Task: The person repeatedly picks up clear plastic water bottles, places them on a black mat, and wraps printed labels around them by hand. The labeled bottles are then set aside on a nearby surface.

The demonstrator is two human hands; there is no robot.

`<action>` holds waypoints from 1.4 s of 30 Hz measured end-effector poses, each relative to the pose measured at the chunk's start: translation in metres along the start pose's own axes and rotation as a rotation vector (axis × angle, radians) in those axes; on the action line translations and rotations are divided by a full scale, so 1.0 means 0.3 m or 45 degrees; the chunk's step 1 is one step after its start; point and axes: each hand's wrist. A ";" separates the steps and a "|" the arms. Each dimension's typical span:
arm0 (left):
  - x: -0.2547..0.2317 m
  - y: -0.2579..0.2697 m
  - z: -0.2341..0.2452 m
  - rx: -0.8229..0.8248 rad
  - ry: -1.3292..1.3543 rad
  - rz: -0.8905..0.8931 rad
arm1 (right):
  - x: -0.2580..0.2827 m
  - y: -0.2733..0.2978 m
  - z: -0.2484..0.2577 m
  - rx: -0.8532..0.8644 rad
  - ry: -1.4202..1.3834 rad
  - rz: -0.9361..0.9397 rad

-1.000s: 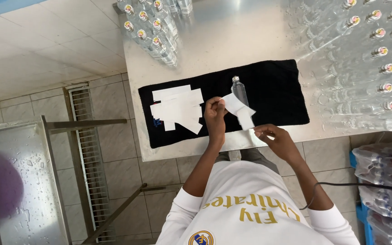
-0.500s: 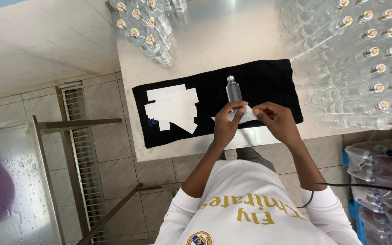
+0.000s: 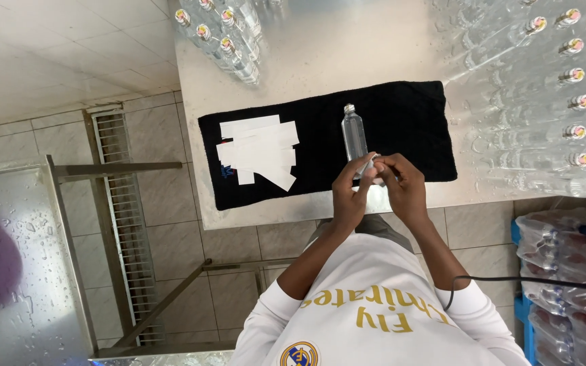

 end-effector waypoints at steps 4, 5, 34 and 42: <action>0.103 -0.018 0.038 -0.114 0.075 0.171 | -0.032 0.000 -0.017 0.052 0.094 0.101; 0.136 -0.025 0.051 -0.116 0.071 0.174 | -0.029 -0.002 -0.027 0.055 0.091 0.097; 0.320 0.012 0.225 -0.055 0.818 1.094 | -0.184 0.028 0.065 0.292 0.826 1.103; 0.381 0.016 0.289 -0.418 0.721 1.113 | -0.338 0.043 0.086 0.321 0.556 0.546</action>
Point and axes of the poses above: each hand's wrist, its own y-axis away from the middle knuckle, its own z-axis out of the back of the hand, x = y × z, and after that the axes turned 3 degrees about -x, right-handed
